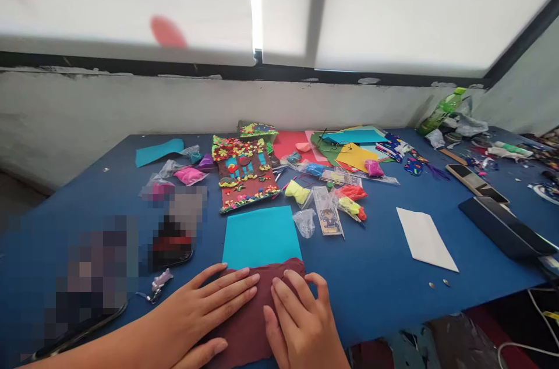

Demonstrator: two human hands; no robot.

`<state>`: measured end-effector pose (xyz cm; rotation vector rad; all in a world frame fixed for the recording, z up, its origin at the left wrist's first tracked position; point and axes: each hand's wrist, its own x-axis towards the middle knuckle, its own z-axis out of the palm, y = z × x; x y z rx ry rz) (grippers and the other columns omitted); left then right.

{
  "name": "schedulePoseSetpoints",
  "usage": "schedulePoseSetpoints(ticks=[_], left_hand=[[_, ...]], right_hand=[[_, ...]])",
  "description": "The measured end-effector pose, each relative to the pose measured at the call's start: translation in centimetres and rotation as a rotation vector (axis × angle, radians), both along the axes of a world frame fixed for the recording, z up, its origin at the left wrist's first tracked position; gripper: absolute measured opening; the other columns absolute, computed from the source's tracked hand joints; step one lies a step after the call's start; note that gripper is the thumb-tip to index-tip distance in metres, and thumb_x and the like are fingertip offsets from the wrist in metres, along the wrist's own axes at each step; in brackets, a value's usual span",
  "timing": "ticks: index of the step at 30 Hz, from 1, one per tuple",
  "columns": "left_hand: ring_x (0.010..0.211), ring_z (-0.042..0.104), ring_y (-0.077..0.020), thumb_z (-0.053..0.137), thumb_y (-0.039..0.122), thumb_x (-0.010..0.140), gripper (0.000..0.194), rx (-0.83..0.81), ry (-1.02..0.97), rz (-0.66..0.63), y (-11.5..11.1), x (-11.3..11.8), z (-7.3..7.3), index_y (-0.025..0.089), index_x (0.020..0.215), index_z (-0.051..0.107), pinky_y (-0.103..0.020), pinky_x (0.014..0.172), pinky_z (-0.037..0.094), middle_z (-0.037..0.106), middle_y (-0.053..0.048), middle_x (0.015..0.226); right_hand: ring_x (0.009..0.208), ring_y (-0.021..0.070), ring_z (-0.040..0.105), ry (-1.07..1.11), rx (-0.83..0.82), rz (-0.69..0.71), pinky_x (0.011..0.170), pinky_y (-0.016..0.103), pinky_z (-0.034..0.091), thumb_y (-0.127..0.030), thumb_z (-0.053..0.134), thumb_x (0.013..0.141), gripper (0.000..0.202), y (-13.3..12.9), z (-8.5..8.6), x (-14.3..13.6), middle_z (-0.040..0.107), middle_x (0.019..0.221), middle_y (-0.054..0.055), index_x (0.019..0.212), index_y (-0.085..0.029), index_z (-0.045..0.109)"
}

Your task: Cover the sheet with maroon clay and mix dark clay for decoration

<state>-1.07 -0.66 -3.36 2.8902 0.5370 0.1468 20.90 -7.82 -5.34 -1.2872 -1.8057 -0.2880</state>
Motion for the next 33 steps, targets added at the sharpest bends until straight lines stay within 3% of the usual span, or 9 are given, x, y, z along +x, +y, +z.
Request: schedulePoseSetpoints(ticks=[7,14,19,24,29,33], left_hand=[[0.146,0.031,-0.0155,0.038,0.038,0.102,0.06,-0.027,0.085,-0.087,0.6,0.1,1.7,0.025,0.156,0.016,-0.033,0.121,0.02,0.03,0.001,0.157],[0.144,0.035,-0.0147,0.04,0.038,0.101,0.061,0.081,-0.018,-0.007,0.1,0.0,0.4,0.024,0.156,0.016,-0.034,0.122,0.016,0.035,0.001,0.156],[0.145,0.034,-0.014,0.042,0.036,0.1,0.061,0.099,0.007,-0.073,0.4,0.0,0.7,0.022,0.155,0.018,-0.031,0.121,0.018,0.033,0.001,0.157],[0.145,0.034,-0.014,0.04,0.038,0.101,0.059,0.11,-0.01,-0.019,0.4,0.0,0.9,0.023,0.154,0.02,-0.033,0.121,0.015,0.031,0.002,0.157],[0.143,0.037,-0.0157,0.043,0.035,0.1,0.061,0.025,0.021,-0.086,0.4,0.1,1.2,0.023,0.155,0.02,-0.032,0.119,0.024,0.036,0.0,0.156],[0.145,0.033,-0.0165,0.04,0.034,0.1,0.059,0.015,-0.029,-0.004,0.3,0.1,0.8,0.024,0.155,0.021,-0.037,0.122,0.015,0.037,0.0,0.155]], right_hand=[[0.093,0.0177,0.068,-0.081,-0.058,0.025,0.088,0.034,0.038,-0.023,0.045,0.1,0.027,-0.4,1.1,0.6,0.078,0.092,0.002,0.098,-0.018,0.072],[0.09,0.0163,0.067,-0.032,-0.026,0.003,0.087,0.034,0.037,-0.024,0.045,0.1,0.028,-0.5,0.9,0.2,0.078,0.09,0.002,0.097,-0.018,0.072],[0.089,0.0163,0.068,-0.025,-0.041,-0.024,0.087,0.035,0.037,-0.022,0.046,0.099,0.027,-0.6,0.9,0.0,0.078,0.089,0.001,0.097,-0.02,0.073],[0.088,0.0189,0.07,-0.089,-0.017,-0.127,0.09,0.038,0.034,-0.029,0.049,0.099,0.025,-1.1,0.4,-0.6,0.079,0.088,-0.001,0.094,-0.021,0.073],[0.093,0.0234,0.069,-0.259,-0.081,-0.283,0.085,0.042,0.033,-0.039,0.049,0.098,0.031,-2.3,-0.3,-1.3,0.077,0.105,0.0,0.105,-0.021,0.073],[0.1,0.0255,0.067,-0.312,-0.139,-0.276,0.087,0.044,0.032,-0.042,0.042,0.101,0.039,-2.4,0.1,-1.1,0.075,0.113,0.002,0.108,-0.019,0.072]])
